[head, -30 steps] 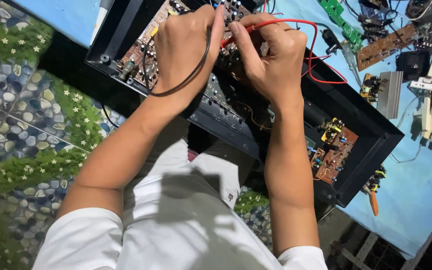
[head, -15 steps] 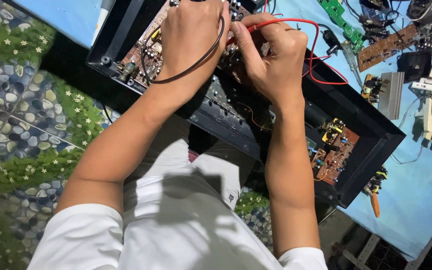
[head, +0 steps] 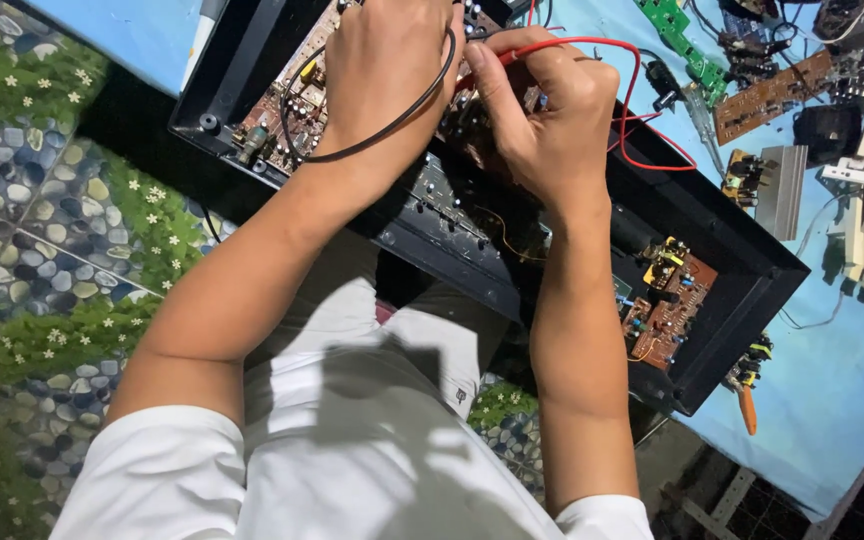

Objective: Testing electronic components on a circuit board using a digital multimeter to diagnose issues.

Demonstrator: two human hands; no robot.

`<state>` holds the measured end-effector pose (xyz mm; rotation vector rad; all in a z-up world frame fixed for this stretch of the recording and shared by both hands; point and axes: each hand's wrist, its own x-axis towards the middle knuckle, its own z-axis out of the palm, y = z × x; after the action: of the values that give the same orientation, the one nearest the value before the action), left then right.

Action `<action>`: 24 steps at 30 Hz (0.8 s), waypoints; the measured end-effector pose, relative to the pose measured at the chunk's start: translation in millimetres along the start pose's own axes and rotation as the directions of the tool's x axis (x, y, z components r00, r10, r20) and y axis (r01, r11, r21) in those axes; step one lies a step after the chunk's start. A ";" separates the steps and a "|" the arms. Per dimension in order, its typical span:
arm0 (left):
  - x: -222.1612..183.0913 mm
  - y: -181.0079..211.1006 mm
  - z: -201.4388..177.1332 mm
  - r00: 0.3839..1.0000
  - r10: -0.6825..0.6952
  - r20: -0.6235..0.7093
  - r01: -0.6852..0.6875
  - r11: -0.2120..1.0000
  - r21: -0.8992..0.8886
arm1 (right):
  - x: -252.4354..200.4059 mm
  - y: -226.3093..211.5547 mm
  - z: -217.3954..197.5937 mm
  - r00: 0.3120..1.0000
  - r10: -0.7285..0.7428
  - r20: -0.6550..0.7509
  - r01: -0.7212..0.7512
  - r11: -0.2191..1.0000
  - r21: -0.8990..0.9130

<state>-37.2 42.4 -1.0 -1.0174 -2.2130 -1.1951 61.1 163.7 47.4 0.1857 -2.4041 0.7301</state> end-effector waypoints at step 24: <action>-2.1 0.2 -4.9 0.999 -0.040 0.034 0.042 0.997 -0.067 | -3.0 -0.8 0.1 0.999 0.045 0.004 -0.045 0.999 0.009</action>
<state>-35.5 37.6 0.4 -1.0290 -2.2424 -1.2881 63.7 162.9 45.9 0.1372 -2.4156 0.7623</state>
